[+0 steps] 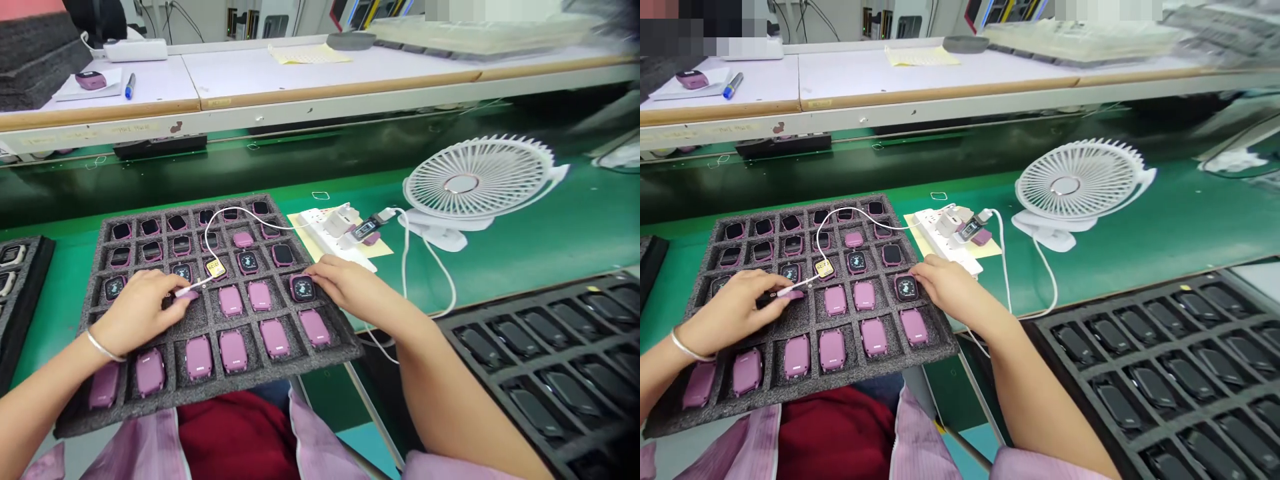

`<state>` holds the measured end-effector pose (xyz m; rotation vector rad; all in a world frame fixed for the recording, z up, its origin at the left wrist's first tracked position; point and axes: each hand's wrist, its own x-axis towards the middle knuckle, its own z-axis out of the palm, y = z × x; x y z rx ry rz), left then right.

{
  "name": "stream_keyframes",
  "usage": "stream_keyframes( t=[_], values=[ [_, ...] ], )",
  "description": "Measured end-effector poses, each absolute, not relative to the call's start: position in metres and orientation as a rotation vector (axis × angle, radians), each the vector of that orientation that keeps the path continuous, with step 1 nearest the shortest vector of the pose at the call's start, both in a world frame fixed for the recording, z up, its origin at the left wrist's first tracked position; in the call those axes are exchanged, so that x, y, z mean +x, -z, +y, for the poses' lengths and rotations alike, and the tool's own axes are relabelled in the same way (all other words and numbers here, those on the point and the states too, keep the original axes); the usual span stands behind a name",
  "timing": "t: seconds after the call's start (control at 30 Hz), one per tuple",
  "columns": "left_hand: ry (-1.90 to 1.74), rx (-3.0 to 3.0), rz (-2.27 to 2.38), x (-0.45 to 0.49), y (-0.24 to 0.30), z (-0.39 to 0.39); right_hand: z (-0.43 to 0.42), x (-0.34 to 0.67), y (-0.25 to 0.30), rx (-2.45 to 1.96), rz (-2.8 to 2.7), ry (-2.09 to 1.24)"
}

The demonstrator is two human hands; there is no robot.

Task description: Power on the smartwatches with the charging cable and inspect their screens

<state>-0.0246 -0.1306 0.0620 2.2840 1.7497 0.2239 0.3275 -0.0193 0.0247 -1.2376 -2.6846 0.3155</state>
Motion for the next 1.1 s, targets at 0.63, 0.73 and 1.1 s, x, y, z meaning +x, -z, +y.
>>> stream_keyframes(
  t=[0.63,0.73,1.1],
  values=[
    [-0.189,2.071,1.513,-0.036,-0.047,-0.129,-0.02,0.323,-0.021,-1.218,-2.717,-0.217],
    [-0.187,2.06,1.502,-0.036,-0.047,-0.129,-0.018,0.325,-0.018,-1.182,-2.681,-0.267],
    [-0.194,2.058,1.511,-0.037,-0.044,-0.127,-0.021,0.324,-0.015,-1.155,-2.656,-0.016]
  ],
)
